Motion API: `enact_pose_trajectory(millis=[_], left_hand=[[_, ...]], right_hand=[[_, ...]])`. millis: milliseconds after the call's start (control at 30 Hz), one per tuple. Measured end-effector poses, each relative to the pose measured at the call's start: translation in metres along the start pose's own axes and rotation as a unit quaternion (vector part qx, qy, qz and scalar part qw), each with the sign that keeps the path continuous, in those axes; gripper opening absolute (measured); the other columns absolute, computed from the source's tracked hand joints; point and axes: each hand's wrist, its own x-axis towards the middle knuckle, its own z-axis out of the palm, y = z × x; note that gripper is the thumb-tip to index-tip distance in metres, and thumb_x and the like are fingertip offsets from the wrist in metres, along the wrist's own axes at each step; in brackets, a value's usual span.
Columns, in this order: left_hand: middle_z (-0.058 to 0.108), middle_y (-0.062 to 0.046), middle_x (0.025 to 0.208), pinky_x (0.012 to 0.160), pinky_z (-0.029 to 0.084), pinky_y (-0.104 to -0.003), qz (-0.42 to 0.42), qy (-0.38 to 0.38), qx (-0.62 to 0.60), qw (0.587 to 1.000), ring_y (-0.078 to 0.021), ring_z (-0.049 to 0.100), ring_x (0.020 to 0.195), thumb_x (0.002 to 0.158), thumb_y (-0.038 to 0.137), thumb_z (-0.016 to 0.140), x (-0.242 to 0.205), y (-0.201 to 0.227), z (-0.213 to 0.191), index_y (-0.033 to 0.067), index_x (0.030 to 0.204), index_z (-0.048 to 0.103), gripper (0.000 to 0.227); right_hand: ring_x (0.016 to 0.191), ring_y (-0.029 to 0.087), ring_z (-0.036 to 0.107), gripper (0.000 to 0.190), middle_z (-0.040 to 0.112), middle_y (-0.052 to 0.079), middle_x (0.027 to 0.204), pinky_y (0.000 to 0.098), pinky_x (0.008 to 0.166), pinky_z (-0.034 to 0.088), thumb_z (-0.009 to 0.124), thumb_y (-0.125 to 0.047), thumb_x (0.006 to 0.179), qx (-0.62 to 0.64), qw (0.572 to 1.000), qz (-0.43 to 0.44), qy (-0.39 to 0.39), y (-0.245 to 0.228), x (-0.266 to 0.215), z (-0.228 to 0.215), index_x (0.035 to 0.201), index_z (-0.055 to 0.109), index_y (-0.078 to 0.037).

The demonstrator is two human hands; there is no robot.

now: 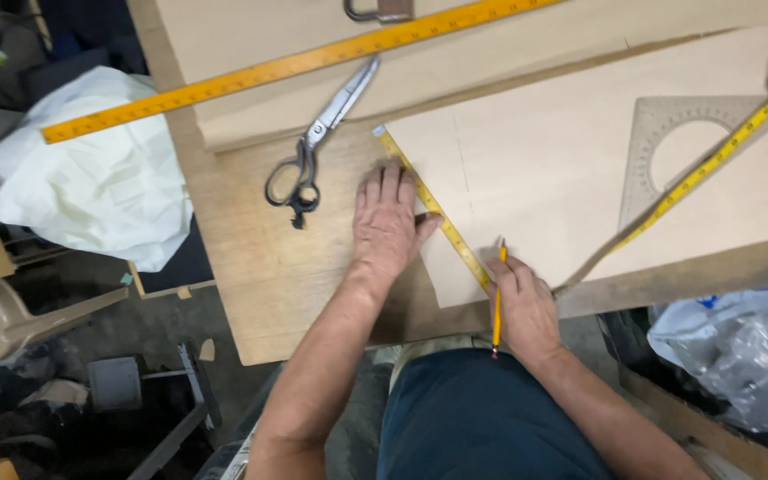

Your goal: The person measures and marks a large sheet of beige paper on a wooden workbench using a flexible measuring tape, a pencil, and a set square. They draw straight lines and curved sections to create a pattern, occasionally adjusting the tools and paper.

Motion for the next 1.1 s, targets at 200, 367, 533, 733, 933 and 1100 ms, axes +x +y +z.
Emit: enact_pose_trajectory(millis=[200,367,533,733,933,1100], left_hand=[[0.029,-0.022,0.164,0.124,0.021,-0.053,-0.021,-0.049,-0.025,0.998,-0.0401,0.028,0.149,0.082,0.066,0.074,0.004,-0.002,-0.015,0.0064,0.149,0.042,0.094],[0.033,-0.024,0.161,0.125,0.02,-0.055,-0.016,-0.044,-0.005,0.999,-0.0424,0.028,0.149,0.075,0.066,0.079,0.009,0.001,-0.008,0.0045,0.147,0.044,0.101],[0.043,-0.023,0.153,0.123,0.025,-0.053,0.041,0.016,-0.051,0.998,-0.0415,0.036,0.145,0.085,0.053,0.077,-0.017,0.027,-0.013,0.0018,0.144,0.049,0.083],[0.039,-0.023,0.156,0.123,0.025,-0.055,0.066,-0.004,-0.078,0.995,-0.042,0.035,0.146,0.087,0.06,0.069,-0.051,0.058,0.015,0.0027,0.141,0.048,0.082],[0.032,-0.023,0.16,0.125,0.021,-0.055,0.048,-0.066,-0.09,0.993,-0.0425,0.027,0.151,0.093,0.061,0.064,-0.05,0.059,0.012,0.0035,0.146,0.044,0.081],[0.031,-0.023,0.16,0.125,0.019,-0.054,0.055,-0.048,-0.094,0.993,-0.042,0.026,0.151,0.094,0.061,0.063,-0.054,0.057,0.023,0.0037,0.146,0.045,0.08]], right_hand=[[0.104,0.027,0.07,0.045,0.056,0.005,0.123,0.0387,0.083,0.055,0.067,-0.025,0.096,-0.041,0.999,0.022,-0.004,0.005,-0.007,0.007,0.139,0.054,-0.017],[0.108,0.034,0.068,0.045,0.057,0.01,0.122,0.0446,0.086,0.054,0.064,-0.025,0.098,0.002,1.0,0.019,0.001,0.01,-0.012,0.008,0.141,0.054,-0.016],[0.109,0.033,0.068,0.045,0.058,0.01,0.125,0.044,0.088,0.053,0.065,-0.026,0.098,0.009,1.0,0.018,0.01,0.011,-0.004,0.005,0.14,0.054,-0.015],[0.106,0.028,0.07,0.045,0.061,0.008,0.124,0.0413,0.088,0.054,0.067,-0.027,0.097,0.046,0.998,0.042,0.009,0.01,-0.003,0.004,0.14,0.057,-0.017],[0.106,0.032,0.071,0.034,0.072,0.01,0.113,0.043,0.09,0.052,0.054,-0.022,0.103,0.282,0.952,0.116,0.022,-0.003,0.009,-0.04,0.134,0.067,-0.012],[0.098,0.032,0.072,0.025,0.076,0.011,0.1,0.0435,0.091,0.054,0.06,-0.01,0.098,0.354,0.923,0.147,0.037,-0.004,0.004,-0.038,0.119,0.073,-0.006]])
